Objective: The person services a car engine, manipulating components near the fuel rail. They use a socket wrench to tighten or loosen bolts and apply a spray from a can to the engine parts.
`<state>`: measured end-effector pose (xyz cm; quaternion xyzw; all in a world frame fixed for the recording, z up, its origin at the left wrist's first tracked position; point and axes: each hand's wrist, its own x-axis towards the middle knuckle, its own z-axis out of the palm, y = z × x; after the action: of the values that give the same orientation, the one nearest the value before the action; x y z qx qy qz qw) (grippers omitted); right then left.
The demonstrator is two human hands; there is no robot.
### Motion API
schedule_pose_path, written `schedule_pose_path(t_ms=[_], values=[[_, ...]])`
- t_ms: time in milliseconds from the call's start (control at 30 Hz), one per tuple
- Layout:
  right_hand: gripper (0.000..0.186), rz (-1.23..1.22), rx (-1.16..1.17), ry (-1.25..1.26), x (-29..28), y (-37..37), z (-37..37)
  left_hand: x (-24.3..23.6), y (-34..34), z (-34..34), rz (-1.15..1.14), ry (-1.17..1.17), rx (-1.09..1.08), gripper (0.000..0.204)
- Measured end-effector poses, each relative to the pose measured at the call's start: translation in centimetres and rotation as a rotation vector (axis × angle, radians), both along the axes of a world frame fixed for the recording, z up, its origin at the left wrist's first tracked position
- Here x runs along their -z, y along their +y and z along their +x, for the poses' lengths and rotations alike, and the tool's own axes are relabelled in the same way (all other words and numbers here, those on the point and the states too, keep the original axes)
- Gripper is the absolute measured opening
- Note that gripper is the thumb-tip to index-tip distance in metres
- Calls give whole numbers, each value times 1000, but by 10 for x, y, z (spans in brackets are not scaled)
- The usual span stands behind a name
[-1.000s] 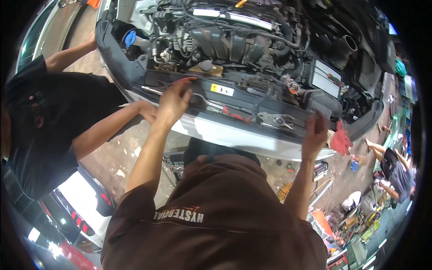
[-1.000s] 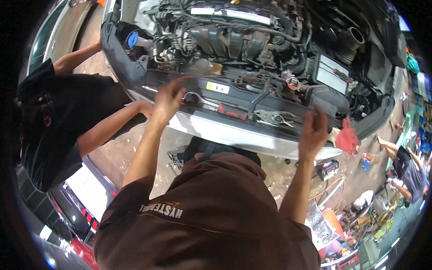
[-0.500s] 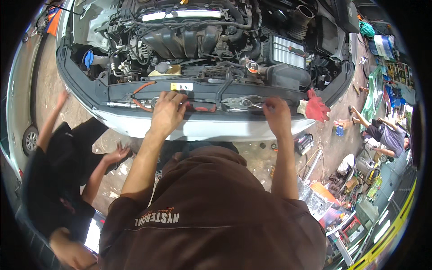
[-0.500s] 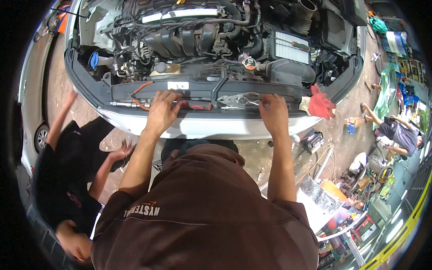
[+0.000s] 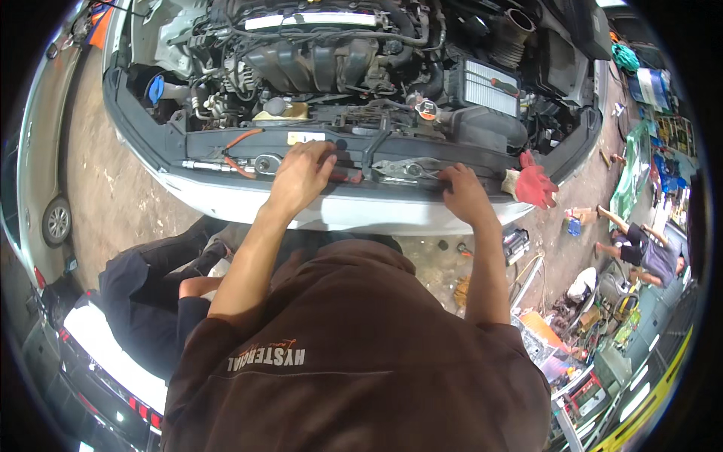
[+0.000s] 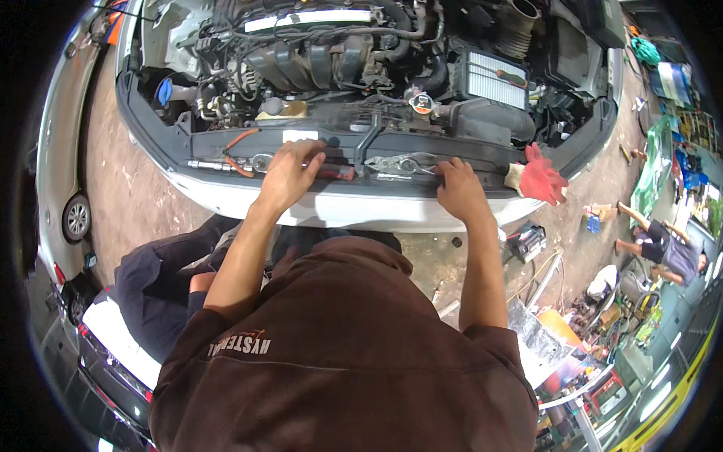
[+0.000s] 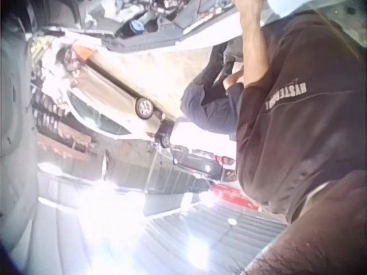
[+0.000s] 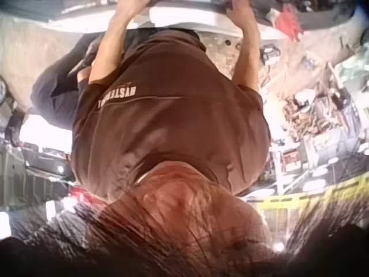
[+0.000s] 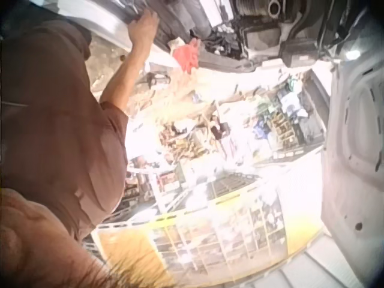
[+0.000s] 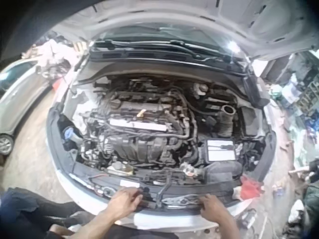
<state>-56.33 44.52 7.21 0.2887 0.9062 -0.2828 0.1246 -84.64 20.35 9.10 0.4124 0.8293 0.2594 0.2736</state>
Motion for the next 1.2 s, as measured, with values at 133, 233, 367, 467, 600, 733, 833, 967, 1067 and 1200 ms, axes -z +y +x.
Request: schedule_pose_path(t_ms=[133, 233, 367, 467, 600, 733, 833, 967, 1067, 1200], values=[[31, -101, -35, 33, 9, 20, 24, 10, 5, 9, -1, -30, 62, 26], [32, -224, 26, 43, -3, 20, 15, 14, -2, 29, 67, -9, 110, 24], [36, -424, 221, 5, -35, 18, 7, 16, -27, 38, 140, -33, 65, 21], [37, -605, 464, 98, -39, 36, 46, 7, -27, 42, 147, -71, 45, 23], [36, -818, 566, 281, -63, 29, 56, -15, -1, 62, 189, -224, 100, 28], [31, -1019, 678, 408, -73, -3, 46, -26, 28, 83, -141, -926, 163, 43], [31, -1014, 667, 357, -58, -14, 59, -24, 11, 84, 54, -822, 147, 41], [30, -1218, 616, 230, -54, -22, 70, -25, -2, 83, -160, -1032, 211, 44], [31, -1332, 554, 120, -56, -31, 59, -33, -3, 78, -189, -1083, 183, 47], [31, -1267, 467, -156, -60, -37, 43, -38, -16, 69, -164, -933, 186, 47]])
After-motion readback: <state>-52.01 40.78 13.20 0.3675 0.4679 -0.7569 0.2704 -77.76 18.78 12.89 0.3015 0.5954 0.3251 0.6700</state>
